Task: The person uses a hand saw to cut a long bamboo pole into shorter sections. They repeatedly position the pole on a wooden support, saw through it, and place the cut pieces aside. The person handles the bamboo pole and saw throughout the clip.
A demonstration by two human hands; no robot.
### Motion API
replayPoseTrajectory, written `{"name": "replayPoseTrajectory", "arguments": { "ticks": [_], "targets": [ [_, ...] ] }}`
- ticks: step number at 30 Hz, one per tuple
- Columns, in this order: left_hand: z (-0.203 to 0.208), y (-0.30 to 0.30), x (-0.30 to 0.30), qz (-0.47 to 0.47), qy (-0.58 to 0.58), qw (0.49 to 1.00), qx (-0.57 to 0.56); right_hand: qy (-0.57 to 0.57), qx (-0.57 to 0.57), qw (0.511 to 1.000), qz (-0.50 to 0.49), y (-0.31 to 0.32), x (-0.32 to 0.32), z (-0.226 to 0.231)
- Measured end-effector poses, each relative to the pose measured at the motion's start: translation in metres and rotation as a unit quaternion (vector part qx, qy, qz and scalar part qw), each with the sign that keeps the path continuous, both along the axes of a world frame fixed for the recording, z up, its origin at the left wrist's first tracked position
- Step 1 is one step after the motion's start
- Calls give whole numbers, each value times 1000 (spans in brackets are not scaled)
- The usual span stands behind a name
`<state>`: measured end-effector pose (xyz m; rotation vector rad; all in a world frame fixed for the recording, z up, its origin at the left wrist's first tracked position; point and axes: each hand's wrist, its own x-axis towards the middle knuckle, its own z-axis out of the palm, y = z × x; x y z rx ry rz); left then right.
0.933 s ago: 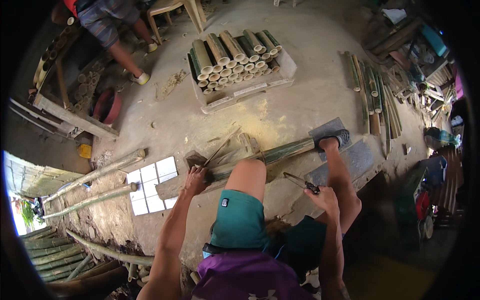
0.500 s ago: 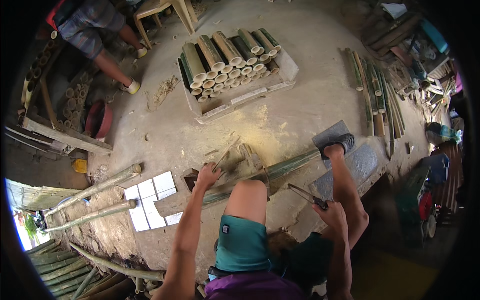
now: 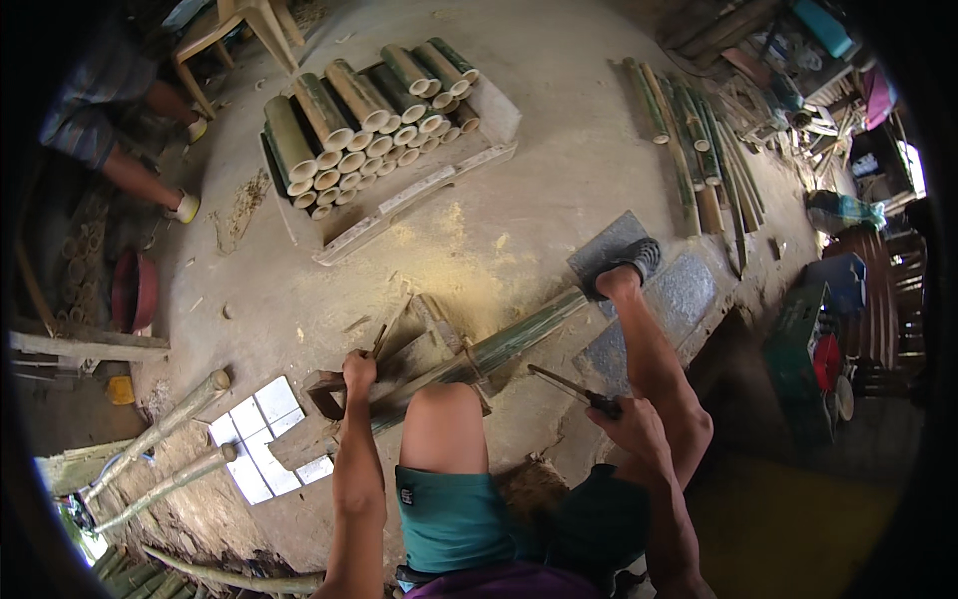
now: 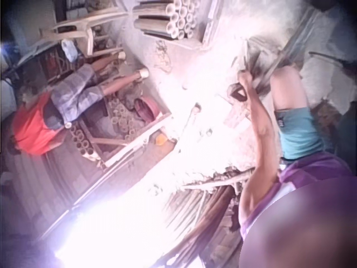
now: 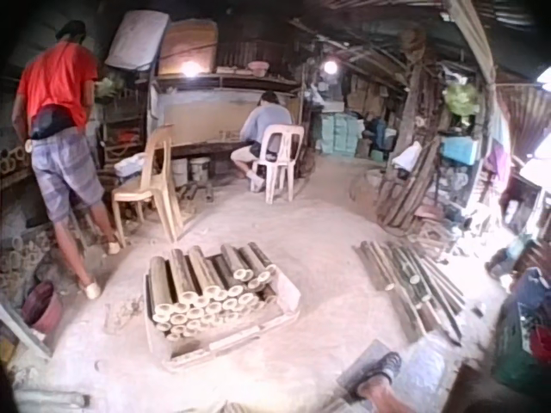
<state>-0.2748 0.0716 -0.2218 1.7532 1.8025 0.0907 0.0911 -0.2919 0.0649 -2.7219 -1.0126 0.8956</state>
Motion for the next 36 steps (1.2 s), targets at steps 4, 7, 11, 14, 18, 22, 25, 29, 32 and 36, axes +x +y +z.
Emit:
{"name": "replayPoseTrajectory", "arguments": {
  "ticks": [4,7,11,14,18,22,25,29,32,36],
  "targets": [
    [42,-10,7,-21,-3,980,199,32,9,999,-5,-4,-2,3],
    [92,-7,41,-36,-61,962,263,14,23,1000,2,-10,-4,1],
    [162,-15,134,-139,-250,936,204,31,11,999,26,-22,-5,-9],
    [197,-44,217,-267,-296,916,44,36,39,997,51,-29,-4,-15],
    [210,-83,298,-377,-273,885,-4,30,63,996,52,-35,-2,-20],
    [205,-106,329,-363,-196,911,-10,37,62,996,55,-40,2,-23],
    [201,-112,334,-343,-172,923,-8,48,73,994,69,-43,5,-29],
    [202,-113,337,-338,-146,930,3,61,72,993,73,-44,9,-34],
    [203,-113,337,-334,-157,929,6,68,119,988,67,-48,3,-23],
    [201,-113,331,-395,-159,902,71,41,168,985,23,-73,-25,23]
  ]
}}
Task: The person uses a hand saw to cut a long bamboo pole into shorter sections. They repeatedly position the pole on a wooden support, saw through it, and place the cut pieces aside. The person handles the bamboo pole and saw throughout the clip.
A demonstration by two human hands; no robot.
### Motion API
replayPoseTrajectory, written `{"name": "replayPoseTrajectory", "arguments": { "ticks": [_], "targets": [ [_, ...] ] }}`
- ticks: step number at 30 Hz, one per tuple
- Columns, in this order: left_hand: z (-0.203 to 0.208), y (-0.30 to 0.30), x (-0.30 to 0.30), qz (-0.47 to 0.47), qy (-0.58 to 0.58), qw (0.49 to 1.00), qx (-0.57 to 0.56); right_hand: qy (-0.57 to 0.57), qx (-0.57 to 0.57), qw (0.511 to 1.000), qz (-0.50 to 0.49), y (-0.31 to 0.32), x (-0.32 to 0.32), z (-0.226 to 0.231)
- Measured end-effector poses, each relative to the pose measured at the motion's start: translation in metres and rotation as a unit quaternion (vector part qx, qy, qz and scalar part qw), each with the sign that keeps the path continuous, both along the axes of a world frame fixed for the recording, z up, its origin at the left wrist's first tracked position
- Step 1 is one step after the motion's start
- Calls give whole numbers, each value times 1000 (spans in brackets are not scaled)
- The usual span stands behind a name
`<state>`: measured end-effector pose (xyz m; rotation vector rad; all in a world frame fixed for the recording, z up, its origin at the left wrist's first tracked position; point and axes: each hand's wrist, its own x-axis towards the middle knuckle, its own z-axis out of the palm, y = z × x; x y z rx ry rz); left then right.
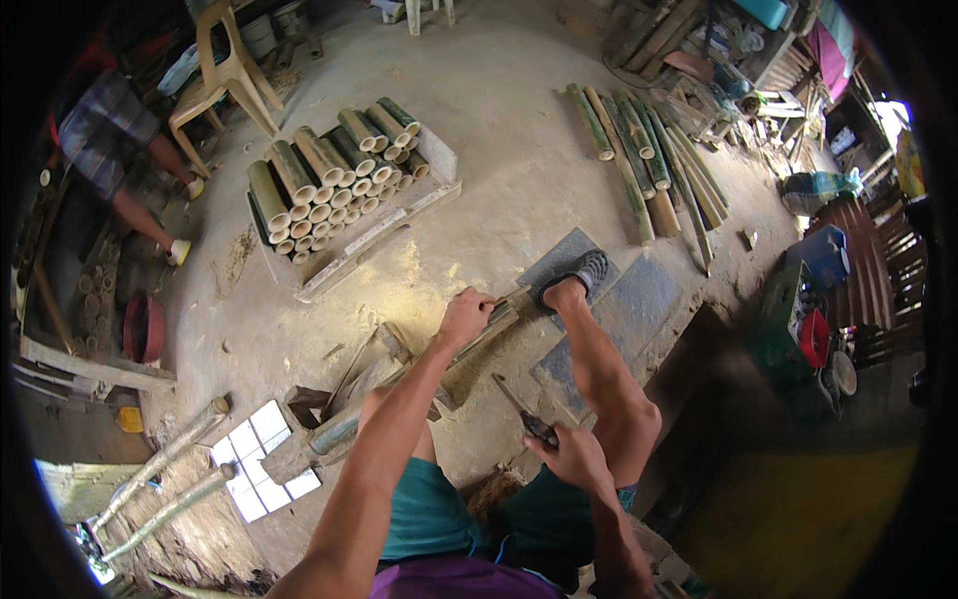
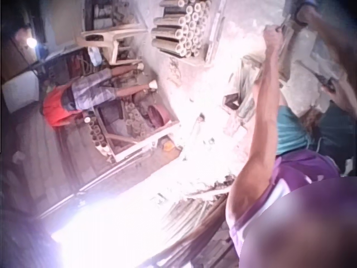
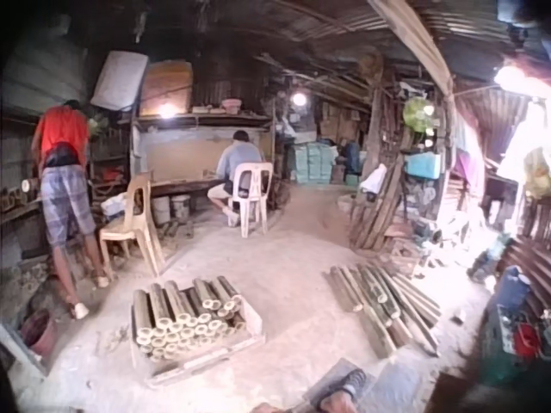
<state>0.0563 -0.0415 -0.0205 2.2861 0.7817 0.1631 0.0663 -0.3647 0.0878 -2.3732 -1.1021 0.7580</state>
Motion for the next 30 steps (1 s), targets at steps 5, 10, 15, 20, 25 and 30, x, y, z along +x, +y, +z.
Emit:
{"name": "replayPoseTrajectory", "arguments": {
  "ticks": [5,10,15,20,25,30],
  "targets": [
    [-9,27,-2,-131,21,989,61,30,50,996,-68,-58,-42,64],
    [-14,64,4,-259,176,950,25,154,114,973,-127,-65,-79,66],
    [-2,63,-11,-239,241,940,-33,159,127,972,-118,-6,-106,28],
    [20,55,-20,-248,243,938,6,138,143,973,-121,34,-105,0],
    [30,51,-23,-225,238,945,10,83,141,983,-86,31,-104,16],
    [27,55,-29,-238,162,957,9,118,76,981,-137,57,-112,39]
  ]
}}
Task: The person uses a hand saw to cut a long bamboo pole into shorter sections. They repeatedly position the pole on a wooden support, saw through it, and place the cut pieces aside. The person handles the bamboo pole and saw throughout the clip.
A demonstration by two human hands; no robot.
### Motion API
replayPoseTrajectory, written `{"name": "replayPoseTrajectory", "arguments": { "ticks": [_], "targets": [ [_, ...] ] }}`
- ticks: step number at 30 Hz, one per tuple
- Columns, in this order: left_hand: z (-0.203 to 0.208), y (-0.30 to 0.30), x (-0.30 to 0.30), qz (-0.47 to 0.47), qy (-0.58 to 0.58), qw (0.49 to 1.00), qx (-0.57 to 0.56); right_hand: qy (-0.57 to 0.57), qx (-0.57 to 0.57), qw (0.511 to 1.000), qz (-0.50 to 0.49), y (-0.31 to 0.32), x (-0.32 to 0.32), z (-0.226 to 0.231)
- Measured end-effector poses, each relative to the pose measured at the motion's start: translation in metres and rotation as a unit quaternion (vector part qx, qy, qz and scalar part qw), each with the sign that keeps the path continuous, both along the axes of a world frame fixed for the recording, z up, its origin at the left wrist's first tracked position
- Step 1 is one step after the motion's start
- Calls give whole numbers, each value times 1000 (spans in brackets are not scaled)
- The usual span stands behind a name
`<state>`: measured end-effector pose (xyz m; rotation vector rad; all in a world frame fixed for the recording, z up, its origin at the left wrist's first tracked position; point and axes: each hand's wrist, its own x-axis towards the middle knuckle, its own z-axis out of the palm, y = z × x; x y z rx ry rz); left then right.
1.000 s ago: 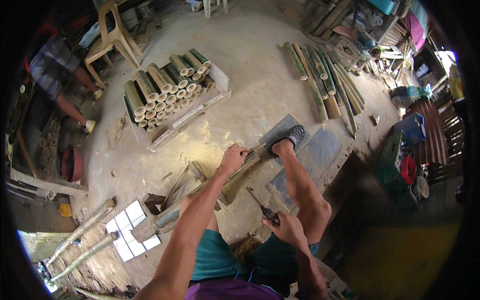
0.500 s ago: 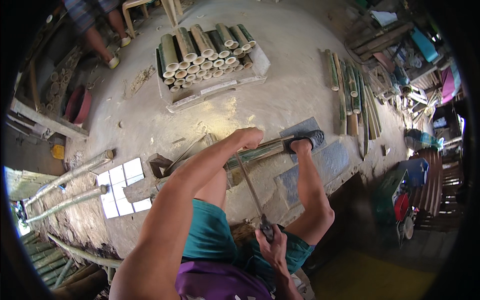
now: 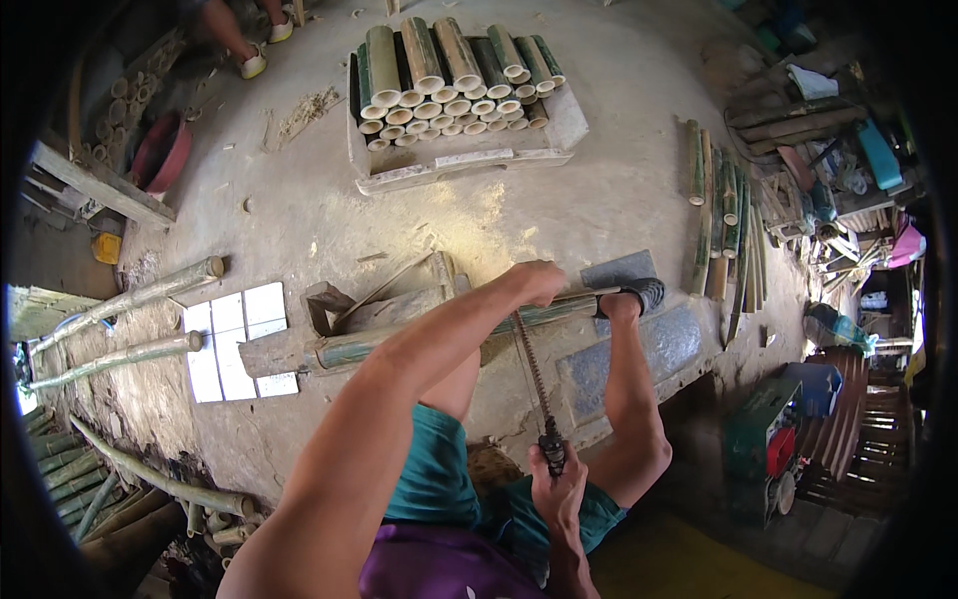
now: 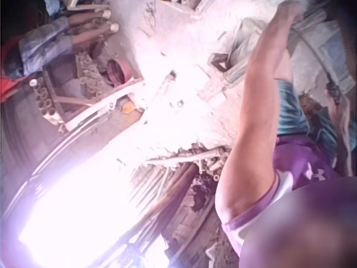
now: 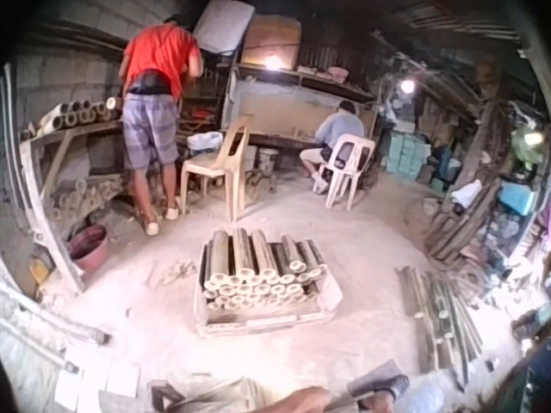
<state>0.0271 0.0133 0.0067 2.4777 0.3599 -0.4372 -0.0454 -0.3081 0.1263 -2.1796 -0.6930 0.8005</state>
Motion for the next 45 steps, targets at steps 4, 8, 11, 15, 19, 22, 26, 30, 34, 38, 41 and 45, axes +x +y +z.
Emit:
{"name": "replayPoseTrajectory", "arguments": {
  "ticks": [4,8,11,15,19,22,26,30,34,38,41,45],
  "targets": [
    [5,-1,-2,23,30,998,-41,1,50,999,16,68,17,-43],
    [28,16,4,65,11,998,-17,7,41,999,24,127,42,-117],
    [35,57,-12,254,-172,949,-74,10,77,997,21,142,49,-146],
    [-14,106,-131,432,-95,892,89,11,119,993,14,137,43,-138],
    [-99,76,-261,399,135,906,44,169,71,983,-23,132,40,-123],
    [-130,53,-299,445,162,880,41,147,78,986,-5,136,41,-126],
    [-110,19,-314,450,17,889,82,141,93,985,-32,137,39,-129],
    [-83,-36,-325,289,-101,952,1,128,148,980,-26,127,35,-129],
    [-89,-67,-306,313,-102,923,199,103,191,976,-17,124,42,-158],
    [-92,-56,-304,309,-76,938,134,68,135,988,-31,141,56,-198],
    [-88,-52,-306,305,-67,940,139,19,99,995,-11,139,52,-175],
    [-85,-55,-304,302,-91,938,143,79,58,995,-7,82,22,-52]
  ]
}}
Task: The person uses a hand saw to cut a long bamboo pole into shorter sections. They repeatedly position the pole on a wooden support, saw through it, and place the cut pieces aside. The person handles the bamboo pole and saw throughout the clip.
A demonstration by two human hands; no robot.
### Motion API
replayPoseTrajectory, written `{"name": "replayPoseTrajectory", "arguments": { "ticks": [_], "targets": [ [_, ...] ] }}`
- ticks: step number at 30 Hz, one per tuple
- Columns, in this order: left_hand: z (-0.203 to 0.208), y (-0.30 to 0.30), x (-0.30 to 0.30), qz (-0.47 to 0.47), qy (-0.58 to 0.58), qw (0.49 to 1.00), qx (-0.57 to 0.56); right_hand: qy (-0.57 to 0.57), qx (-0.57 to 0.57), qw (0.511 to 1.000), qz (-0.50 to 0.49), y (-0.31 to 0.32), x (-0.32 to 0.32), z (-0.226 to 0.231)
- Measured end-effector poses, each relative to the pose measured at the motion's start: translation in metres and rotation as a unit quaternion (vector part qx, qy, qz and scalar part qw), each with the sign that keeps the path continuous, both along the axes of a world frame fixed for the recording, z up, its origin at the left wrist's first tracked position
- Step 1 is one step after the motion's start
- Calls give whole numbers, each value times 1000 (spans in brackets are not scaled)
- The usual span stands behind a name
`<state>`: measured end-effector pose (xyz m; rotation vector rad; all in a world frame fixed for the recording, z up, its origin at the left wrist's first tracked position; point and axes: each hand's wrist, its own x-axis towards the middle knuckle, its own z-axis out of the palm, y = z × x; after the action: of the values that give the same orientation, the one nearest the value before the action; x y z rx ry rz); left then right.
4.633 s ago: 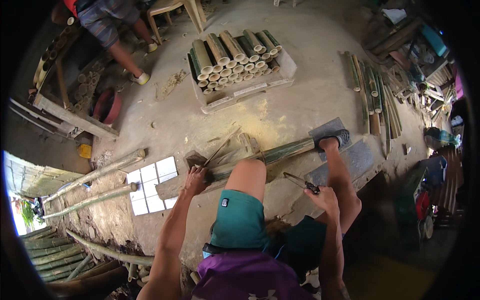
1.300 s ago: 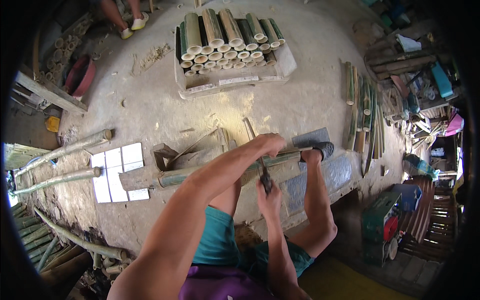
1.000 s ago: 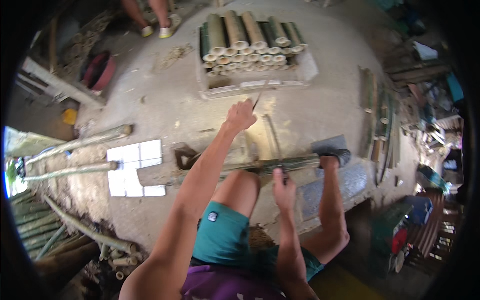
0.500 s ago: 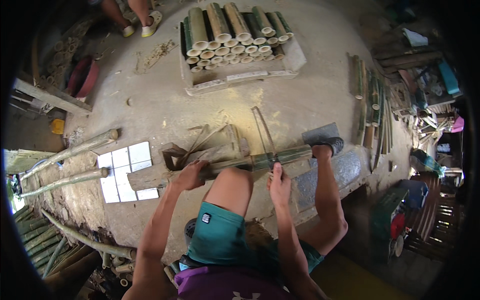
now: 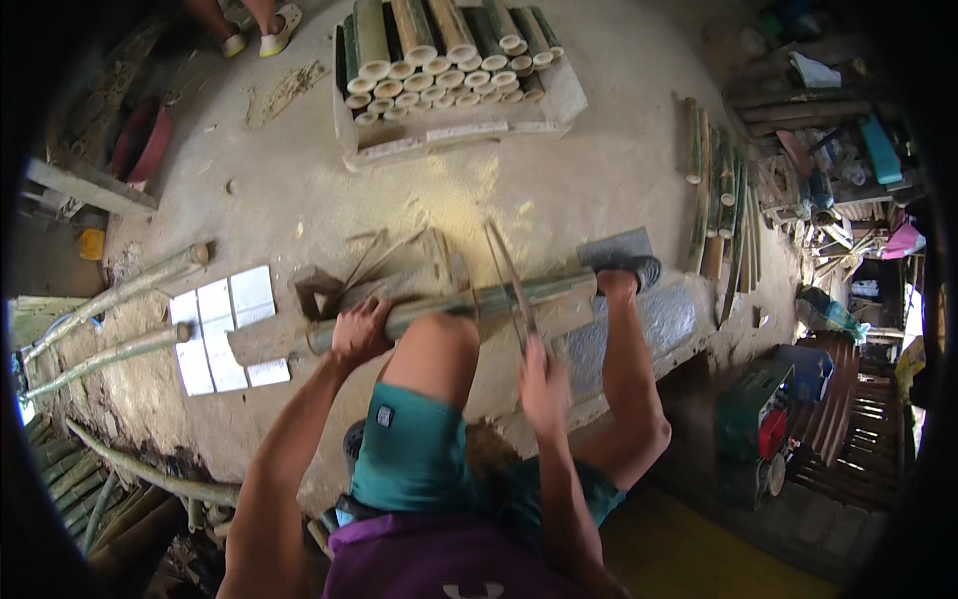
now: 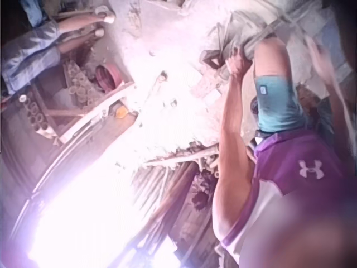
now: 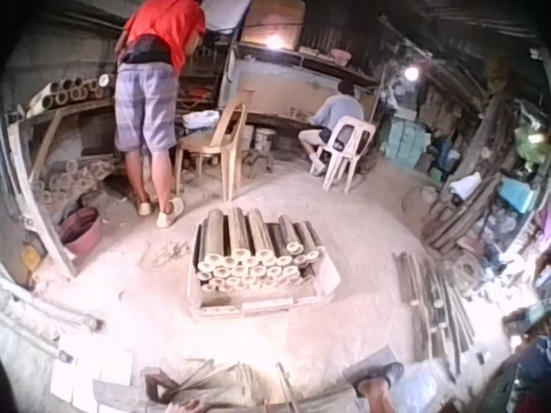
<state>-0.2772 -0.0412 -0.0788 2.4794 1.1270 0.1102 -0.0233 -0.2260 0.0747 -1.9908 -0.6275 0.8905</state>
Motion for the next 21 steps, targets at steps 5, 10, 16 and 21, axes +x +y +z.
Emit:
{"name": "replayPoseTrajectory", "arguments": {
  "ticks": [5,10,16,21],
  "targets": [
    [-9,4,0,14,-1,1000,0,11,-104,995,-7,-42,-18,74],
    [-11,-2,-1,12,3,1000,11,-61,-34,997,25,79,11,-37],
    [-8,0,-1,9,-19,1000,4,-4,-136,990,-30,-32,-12,50],
    [-15,-5,0,22,10,999,39,-15,-92,996,-18,-38,-3,-4]
  ]
}}
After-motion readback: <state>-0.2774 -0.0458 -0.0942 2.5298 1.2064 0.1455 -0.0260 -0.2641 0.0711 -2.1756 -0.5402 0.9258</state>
